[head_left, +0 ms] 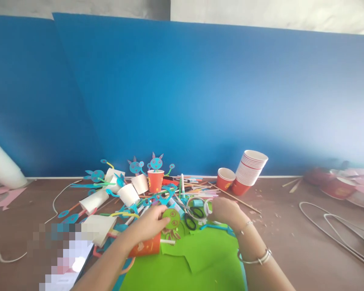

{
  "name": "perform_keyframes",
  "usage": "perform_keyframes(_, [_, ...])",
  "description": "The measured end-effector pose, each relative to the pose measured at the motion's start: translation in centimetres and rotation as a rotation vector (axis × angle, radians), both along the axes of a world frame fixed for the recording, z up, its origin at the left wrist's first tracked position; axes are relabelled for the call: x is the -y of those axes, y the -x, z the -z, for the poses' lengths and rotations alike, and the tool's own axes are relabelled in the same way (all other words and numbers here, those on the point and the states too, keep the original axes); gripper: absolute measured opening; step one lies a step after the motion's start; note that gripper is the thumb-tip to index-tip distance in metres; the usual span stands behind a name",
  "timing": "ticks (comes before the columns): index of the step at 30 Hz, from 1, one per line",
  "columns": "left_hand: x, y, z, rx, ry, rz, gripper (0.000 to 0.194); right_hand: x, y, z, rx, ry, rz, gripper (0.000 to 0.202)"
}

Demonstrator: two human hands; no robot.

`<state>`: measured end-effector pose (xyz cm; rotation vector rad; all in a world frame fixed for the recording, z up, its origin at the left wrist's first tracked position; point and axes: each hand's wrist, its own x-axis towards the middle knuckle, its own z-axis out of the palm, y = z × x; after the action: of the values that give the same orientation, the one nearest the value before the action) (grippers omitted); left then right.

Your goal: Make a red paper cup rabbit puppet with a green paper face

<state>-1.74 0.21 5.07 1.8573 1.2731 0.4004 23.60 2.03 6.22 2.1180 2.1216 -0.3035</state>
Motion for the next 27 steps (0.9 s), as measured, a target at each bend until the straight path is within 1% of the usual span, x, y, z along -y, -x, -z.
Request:
perform_keyframes(2, [0.0, 0.3, -0.2, -0.018, 0.016, 0.028, 0.016, -0.1, -0.1, 0.8, -0.030, 0.011, 0.001, 0.013])
perform_keyframes(4, [0.0, 0.1, -0.5, 0.016, -0.047, -0.035, 0.017, -0.2, 0.0, 1.0, -0.086, -0.023, -0.009, 0.010])
perform_keyframes(7, [0.1, -0.7, -1.0, 0.187, -0.169, -0.203, 0.020, -0.1, 0.4, 0.2, -0.199, -0.126, -0.052, 0.012])
perform_keyframes(9, [0.0, -1.4, -1.5, 0.307, -0.184, -0.257, 0.025, 0.1, 0.9, -0.7, -0.292, -0.195, -0.091, 0.013])
perform_keyframes(11, [-0.1, -2.0, -1.9, 0.393, -0.155, -0.259, 0.024, 0.3, 1.8, -1.3, -0.493, -0.243, -0.151, 0.015])
perform_keyframes(12, [0.0, -2.3, -2.0, 0.426, -0.147, -0.247, 0.020, 0.5, 2.3, -1.4, -0.691, -0.262, -0.193, 0.015])
perform_keyframes(13, [0.0, -2.4, -2.2, 0.450, -0.157, -0.234, 0.016, 0.7, 2.8, -1.5, -0.869, -0.261, -0.236, 0.015])
perform_keyframes(14, [0.1, -2.6, -2.3, 0.460, -0.188, -0.219, 0.015, 1.0, 3.3, -1.6, -0.987, -0.274, -0.263, 0.015])
perform_keyframes(15, [0.3, -2.6, -2.4, 0.454, -0.234, -0.207, 0.021, 1.3, 3.8, -1.6, -1.055, -0.282, -0.288, 0.015])
perform_keyframes(17, [0.6, -2.6, -2.5, 0.401, -0.322, -0.183, 0.041, 1.8, 4.6, -1.7, -1.070, -0.299, -0.324, 0.017])
perform_keyframes(19, [0.9, -2.5, -2.5, 0.324, -0.376, -0.154, 0.053, 2.2, 5.2, -1.9, -1.063, -0.294, -0.356, 0.018])
perform_keyframes(23, [1.0, -2.3, -2.1, 0.215, -0.456, -0.078, 0.057, 2.5, 5.8, -2.1, -1.058, -0.272, -0.363, 0.017])
perform_keyframes(27, [1.0, -2.3, -1.6, 0.167, -0.540, -0.028, 0.059, 2.5, 6.0, -1.9, -0.994, -0.336, -0.330, 0.015])
